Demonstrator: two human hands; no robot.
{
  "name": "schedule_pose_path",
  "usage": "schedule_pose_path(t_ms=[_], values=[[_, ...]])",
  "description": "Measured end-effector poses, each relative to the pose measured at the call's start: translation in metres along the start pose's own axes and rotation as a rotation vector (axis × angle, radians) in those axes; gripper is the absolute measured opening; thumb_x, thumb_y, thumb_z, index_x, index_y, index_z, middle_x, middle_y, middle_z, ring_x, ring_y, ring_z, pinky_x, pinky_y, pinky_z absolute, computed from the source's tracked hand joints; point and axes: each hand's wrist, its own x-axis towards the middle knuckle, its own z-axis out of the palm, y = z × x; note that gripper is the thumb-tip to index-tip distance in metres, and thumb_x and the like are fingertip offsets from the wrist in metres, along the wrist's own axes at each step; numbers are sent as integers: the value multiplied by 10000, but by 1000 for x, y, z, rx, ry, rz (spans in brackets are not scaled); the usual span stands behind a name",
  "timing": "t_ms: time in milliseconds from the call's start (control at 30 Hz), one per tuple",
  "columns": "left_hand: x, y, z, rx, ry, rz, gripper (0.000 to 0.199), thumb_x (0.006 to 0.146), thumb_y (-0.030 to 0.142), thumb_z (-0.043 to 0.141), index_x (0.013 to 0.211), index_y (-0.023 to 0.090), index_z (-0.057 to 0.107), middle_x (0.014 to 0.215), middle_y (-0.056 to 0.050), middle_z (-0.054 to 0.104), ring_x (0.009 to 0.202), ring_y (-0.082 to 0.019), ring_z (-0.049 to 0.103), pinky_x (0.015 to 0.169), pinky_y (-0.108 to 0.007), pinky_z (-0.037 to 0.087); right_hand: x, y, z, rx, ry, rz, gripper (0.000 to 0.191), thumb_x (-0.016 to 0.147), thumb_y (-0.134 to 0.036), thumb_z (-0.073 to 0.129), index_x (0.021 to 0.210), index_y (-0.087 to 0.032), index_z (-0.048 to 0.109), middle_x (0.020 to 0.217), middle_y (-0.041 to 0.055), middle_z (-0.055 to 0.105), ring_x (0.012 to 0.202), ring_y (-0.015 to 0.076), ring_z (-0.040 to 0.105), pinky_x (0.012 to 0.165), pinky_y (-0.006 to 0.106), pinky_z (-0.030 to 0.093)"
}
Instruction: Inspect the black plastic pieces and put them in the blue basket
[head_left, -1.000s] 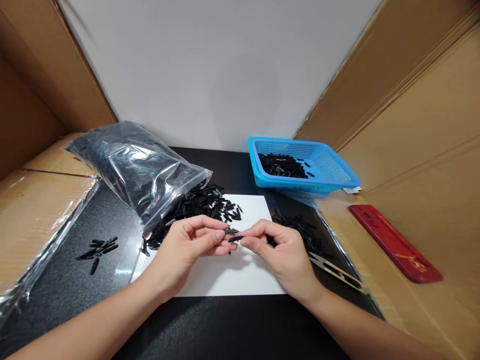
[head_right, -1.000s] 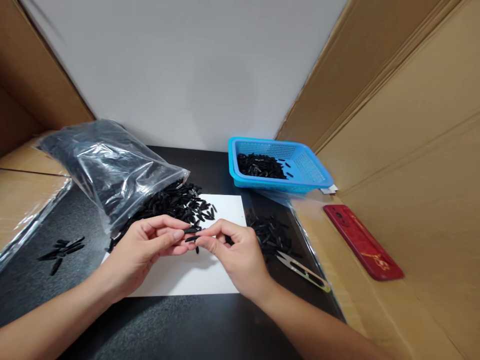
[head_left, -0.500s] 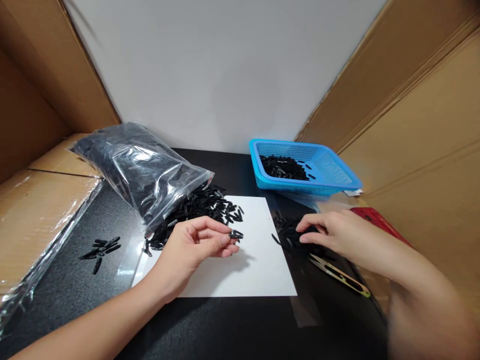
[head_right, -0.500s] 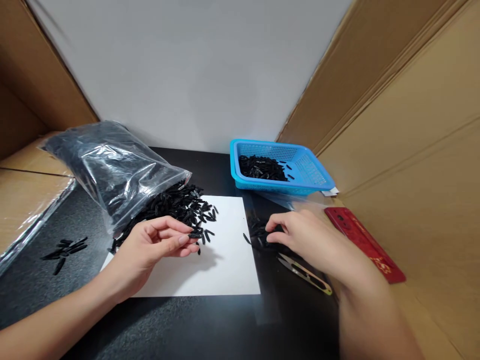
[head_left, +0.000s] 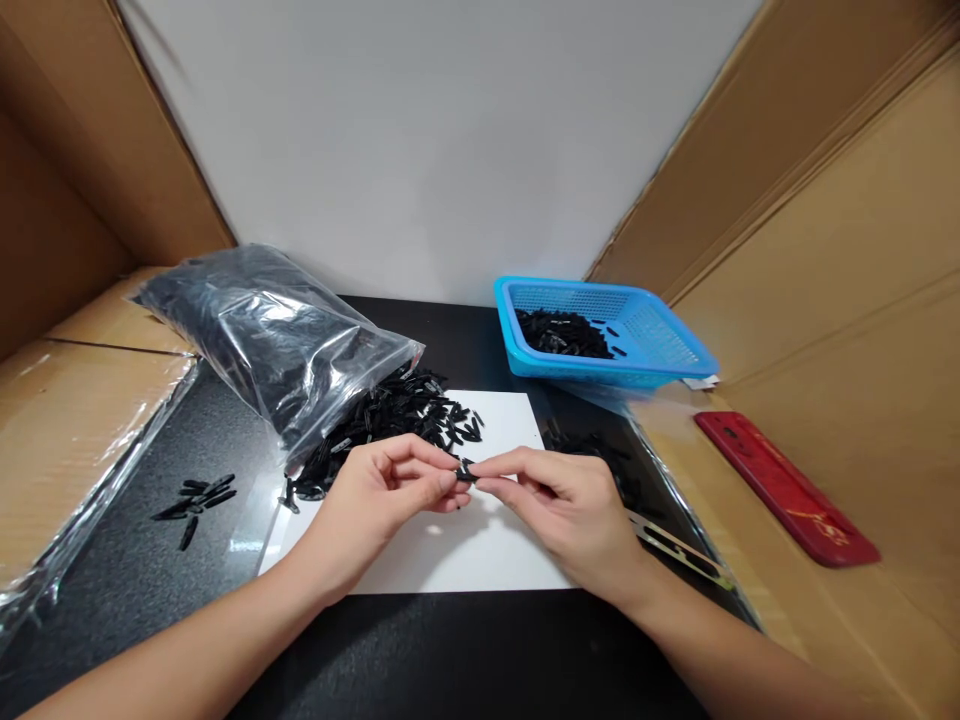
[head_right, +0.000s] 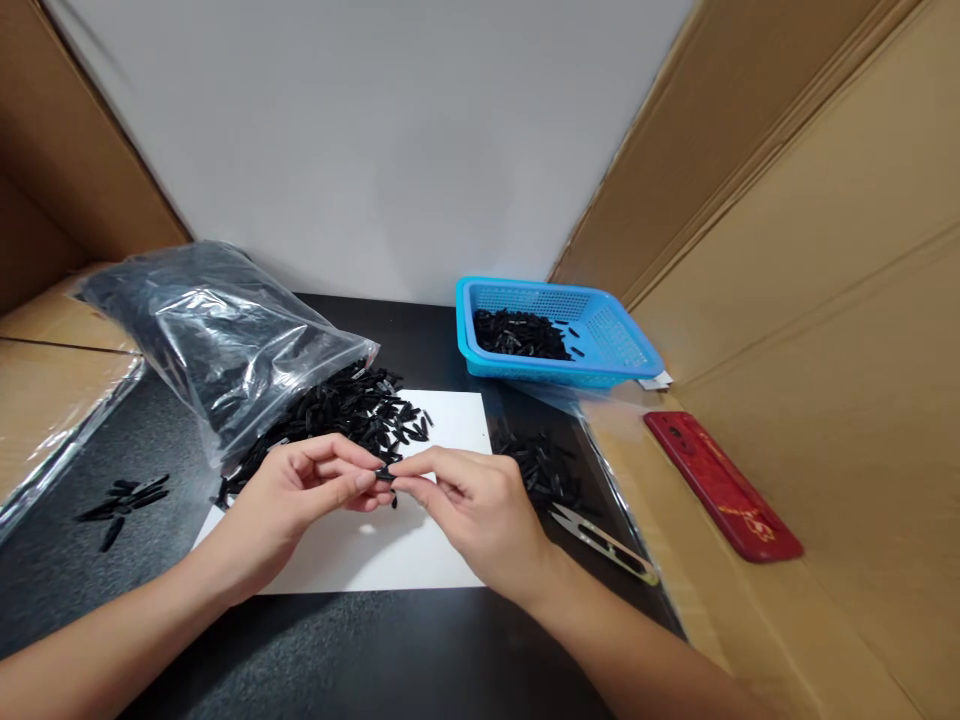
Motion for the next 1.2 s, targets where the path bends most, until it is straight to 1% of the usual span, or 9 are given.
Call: schedule_pose_path(t_ms=[167, 367, 533, 633, 733, 867, 967, 1067, 1200], values=[[3, 0, -9, 545, 31, 274, 143, 893, 187, 574, 917, 190, 715, 899, -42, 707, 856, -180, 629, 759, -295, 468, 3, 0, 0, 154, 52, 292, 222, 811, -352, 676, 704, -166, 734, 470, -63, 372, 474, 105, 344, 473, 246, 291], [7, -9, -14, 980, -21, 481, 286, 877, 55, 526, 1011, 244, 694, 984, -36, 614, 929, -202, 520, 787, -334, 439, 5, 1, 0, 305, 17, 384, 246, 780, -395, 688, 681, -170, 675, 514, -60, 371, 511, 107, 328, 485, 244, 282], [8, -21, -12, 1169, -48, 558, 353, 832, 15, 572, 1002, 297, 698, 1070, -29, 555, 954, -214, 460, 802, -365, 434, 10, 4, -3, 846, -19, 567, 244, 791, -400, 618, 694, -209, 501, 472, -108, 318, 400, 62, 142, 392, 206, 132], [9, -26, -11, 1297, -34, 582, 255, 834, 44, 605, 917, 270, 690, 1135, -44, 529, 1002, -242, 441, 838, -422, 429, 14, 11, -5, 951, -37, 613, 292, 805, -384, 562, 627, -211, 409, 502, -78, 409, 384, 56, 179, 385, 203, 113], [10, -28, -11, 1378, -23, 598, 171, 850, 71, 606, 881, 232, 656, 1162, -68, 522, 1031, -267, 428, 843, -459, 426, 15, 19, -4, 710, -84, 604, 324, 854, -440, 537, 646, -209, 444, 516, -69, 434, 394, 71, 221, 399, 213, 127], [11, -27, -12, 1396, 7, 626, 134, 873, 86, 573, 854, 204, 633, 1152, -91, 540, 1032, -279, 432, 830, -468, 424, 13, 23, -1, -33, -148, 367, 136, 850, -314, 595, 839, -200, 668, 511, -63, 425, 472, 122, 379, 499, 242, 266], [10, -27, -14, 1371, 32, 629, 131, 875, 97, 569, 837, 204, 634, 1165, -92, 546, 1040, -283, 442, 826, -464, 425, 11, 20, 2, -450, -219, 265, 147, 842, -211, 621, 946, -221, 724, 617, 1, 630, 554, 170, 533, 554, 269, 320], [9, -24, -16, 1308, 42, 603, 115, 868, 112, 588, 868, 217, 637, 1160, -81, 549, 1049, -281, 451, 848, -475, 433, 12, 18, 5, -581, -242, 178, 168, 866, -162, 574, 859, -220, 731, 769, 55, 738, 640, 193, 618, 572, 270, 359], [7, -14, -14, 1056, 59, 571, 165, 888, 161, 593, 1036, 224, 626, 1110, -71, 605, 1031, -247, 508, 885, -421, 455, 15, 16, 6, -481, -154, 150, 141, 818, -164, 579, 802, -207, 713, 532, -22, 577, 480, 140, 484, 517, 246, 335]])
